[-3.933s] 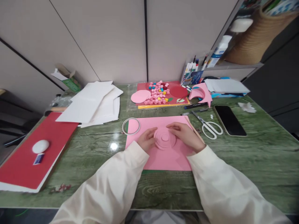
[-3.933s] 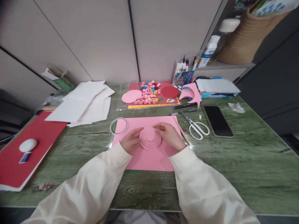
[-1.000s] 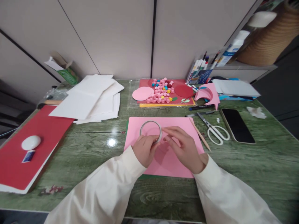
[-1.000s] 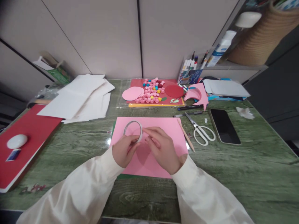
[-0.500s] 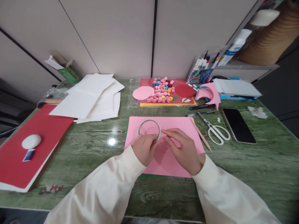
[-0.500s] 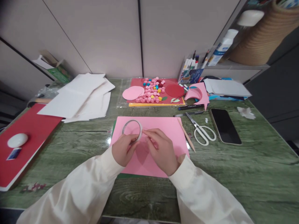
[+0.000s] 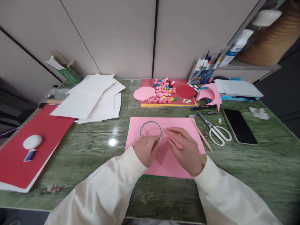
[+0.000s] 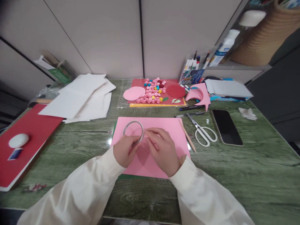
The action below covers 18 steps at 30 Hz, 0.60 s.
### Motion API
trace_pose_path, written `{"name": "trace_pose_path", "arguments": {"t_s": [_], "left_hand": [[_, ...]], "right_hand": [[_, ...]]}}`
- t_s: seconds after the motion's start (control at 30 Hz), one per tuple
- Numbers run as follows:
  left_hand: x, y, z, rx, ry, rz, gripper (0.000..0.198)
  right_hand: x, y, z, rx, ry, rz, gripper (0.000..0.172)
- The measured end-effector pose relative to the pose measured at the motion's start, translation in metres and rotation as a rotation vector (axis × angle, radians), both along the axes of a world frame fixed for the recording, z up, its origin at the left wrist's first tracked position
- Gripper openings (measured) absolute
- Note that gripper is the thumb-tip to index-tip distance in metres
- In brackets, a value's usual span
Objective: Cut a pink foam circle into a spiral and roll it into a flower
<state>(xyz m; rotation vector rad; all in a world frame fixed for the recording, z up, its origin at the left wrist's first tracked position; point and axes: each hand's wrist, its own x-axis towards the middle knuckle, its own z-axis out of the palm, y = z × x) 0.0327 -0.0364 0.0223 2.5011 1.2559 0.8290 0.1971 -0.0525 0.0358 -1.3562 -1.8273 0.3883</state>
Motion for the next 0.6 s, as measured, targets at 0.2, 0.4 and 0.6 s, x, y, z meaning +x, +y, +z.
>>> {"name": "trace_pose_path", "arguments": {"t_s": [0.2, 0.4, 0.6], "left_hand": [[-0.0005, 0.0004, -0.0004, 0.017, 0.006, 0.023, 0.018], [-0.001, 0.0007, -0.0066, 0.208, 0.111, -0.036, 0.018], [0.0008, -0.0021, -0.0076, 0.311, 0.098, -0.056, 0.018]], "right_hand": [[-0.0008, -0.0006, -0.0065, 0.157, -0.18, -0.001, 0.017], [-0.0036, -0.0011, -0.0019, 0.101, -0.171, -0.042, 0.004], [-0.0044, 0.0001, 0.0, -0.012, -0.154, 0.01, 0.006]]}}
